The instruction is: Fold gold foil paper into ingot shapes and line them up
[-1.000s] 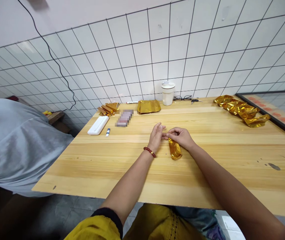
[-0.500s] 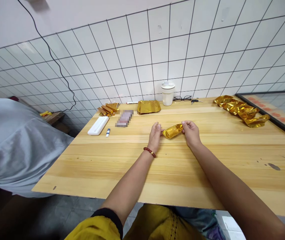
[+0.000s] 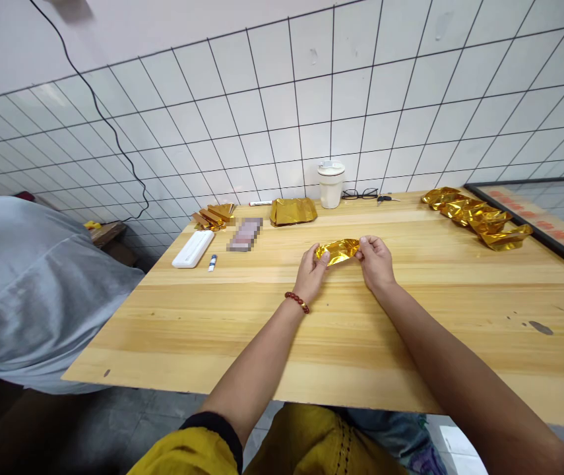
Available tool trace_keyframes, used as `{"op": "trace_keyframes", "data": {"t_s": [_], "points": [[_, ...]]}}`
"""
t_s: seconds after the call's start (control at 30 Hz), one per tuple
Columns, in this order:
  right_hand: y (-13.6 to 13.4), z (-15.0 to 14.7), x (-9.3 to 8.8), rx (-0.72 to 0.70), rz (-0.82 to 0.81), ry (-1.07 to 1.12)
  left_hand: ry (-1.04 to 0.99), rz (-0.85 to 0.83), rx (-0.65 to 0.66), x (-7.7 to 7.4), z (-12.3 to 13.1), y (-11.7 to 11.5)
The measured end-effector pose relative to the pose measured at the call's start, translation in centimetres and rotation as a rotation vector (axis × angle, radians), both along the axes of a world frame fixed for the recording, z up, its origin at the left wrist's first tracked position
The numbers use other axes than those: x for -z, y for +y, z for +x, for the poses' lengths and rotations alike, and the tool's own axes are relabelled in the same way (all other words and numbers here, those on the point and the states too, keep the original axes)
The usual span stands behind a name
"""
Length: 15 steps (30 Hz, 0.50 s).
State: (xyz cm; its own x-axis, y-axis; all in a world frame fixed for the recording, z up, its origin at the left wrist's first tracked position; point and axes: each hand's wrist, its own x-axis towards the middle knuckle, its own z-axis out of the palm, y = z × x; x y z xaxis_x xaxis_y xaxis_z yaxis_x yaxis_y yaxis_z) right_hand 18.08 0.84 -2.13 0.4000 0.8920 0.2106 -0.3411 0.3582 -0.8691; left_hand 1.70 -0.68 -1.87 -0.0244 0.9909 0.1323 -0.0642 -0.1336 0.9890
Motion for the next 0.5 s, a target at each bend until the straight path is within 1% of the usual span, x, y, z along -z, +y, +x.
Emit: {"op": "trace_keyframes", "data": {"t_s": [0.1, 0.17, 0.3, 0.4, 0.5], "points": [[-0.4, -0.5, -0.2, -0.034, 0.012, -0.054, -0.041, 0.005, 0.045, 0.2, 0.0, 0.4], [-0.7, -0.7, -0.4, -0.056, -0.005, -0.124, -0.093, -0.014, 0.040, 0.3, 0.0, 0.6], [-1.3, -0.9, -0.5, -0.178, -0.042, -0.371, -0.140, -0.028, 0.016, 0.4, -0.1, 0.8], [-1.6, -1.2, -0.4, -0.220, 0.013, -0.573, -0.189, -0.055, -0.013, 0.3, -0.1, 0.8], [-1.8, -1.3, -0.2, -0.198, 0.074, -0.658, -0.249, -0.063, -0.072, 0.1, -0.1, 0.9]]}}
